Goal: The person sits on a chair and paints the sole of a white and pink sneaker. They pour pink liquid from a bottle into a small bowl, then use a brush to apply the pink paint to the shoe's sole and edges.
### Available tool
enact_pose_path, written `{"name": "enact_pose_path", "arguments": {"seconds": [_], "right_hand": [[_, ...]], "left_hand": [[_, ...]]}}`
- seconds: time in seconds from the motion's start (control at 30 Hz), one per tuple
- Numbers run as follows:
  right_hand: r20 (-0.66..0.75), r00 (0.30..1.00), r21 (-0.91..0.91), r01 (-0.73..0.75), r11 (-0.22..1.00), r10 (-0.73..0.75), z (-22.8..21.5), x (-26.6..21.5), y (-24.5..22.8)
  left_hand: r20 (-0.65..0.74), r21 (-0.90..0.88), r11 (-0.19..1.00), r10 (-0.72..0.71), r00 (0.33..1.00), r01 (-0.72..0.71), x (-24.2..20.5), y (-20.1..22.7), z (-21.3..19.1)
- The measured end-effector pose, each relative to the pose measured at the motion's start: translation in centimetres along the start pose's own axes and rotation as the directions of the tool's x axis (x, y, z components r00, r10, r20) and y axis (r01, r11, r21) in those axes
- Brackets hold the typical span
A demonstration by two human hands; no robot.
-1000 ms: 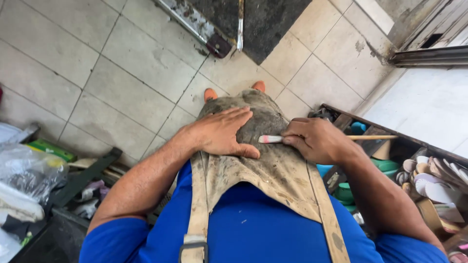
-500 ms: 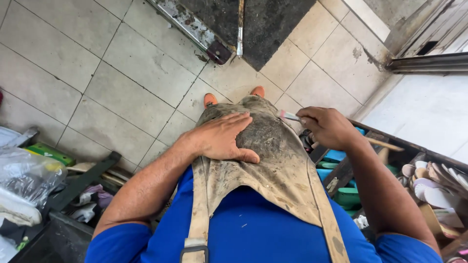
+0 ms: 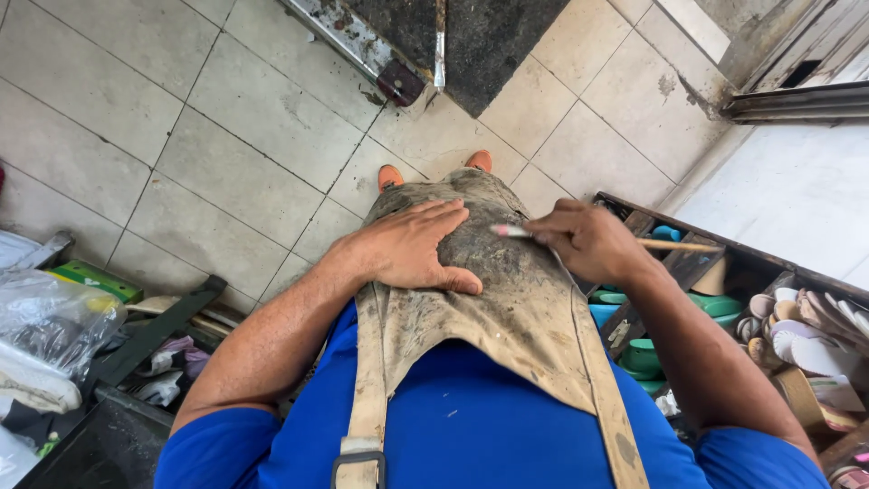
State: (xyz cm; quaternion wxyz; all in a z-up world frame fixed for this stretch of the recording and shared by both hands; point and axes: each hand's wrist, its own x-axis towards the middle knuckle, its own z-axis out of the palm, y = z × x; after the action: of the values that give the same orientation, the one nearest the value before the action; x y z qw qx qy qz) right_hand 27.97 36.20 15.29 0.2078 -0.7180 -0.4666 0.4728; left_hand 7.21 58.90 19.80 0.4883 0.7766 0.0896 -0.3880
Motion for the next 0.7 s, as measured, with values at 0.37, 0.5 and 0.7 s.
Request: {"name": "enact_pose_path", "arguments": {"seconds": [0.37,0.5,0.7], "right_hand": [[-0.245,0.957,-0.328,0.067,0.942,-0.154,0.6,-1.1,4.3],[-0.224,0.887,-0.037,0.406,0.913,-0.403,-0.6,-2.5,-3.5],[-0.128,0.990,-0.312,-0.098,0.945,0.061,-1.5,-1.0,4.3]], "left_hand": [[-0.002,-0.002,1.000,0.028,1.000,-0.028,-0.4,0.5,-0.9],[-0.018,-0.053,0.998,0.028,0.999,-0.029,-0.4,0.1,-0.2],[-0.028,-0.037,0.998,0.047,0.999,-0.048,-1.0,0.6,-0.8]]}}
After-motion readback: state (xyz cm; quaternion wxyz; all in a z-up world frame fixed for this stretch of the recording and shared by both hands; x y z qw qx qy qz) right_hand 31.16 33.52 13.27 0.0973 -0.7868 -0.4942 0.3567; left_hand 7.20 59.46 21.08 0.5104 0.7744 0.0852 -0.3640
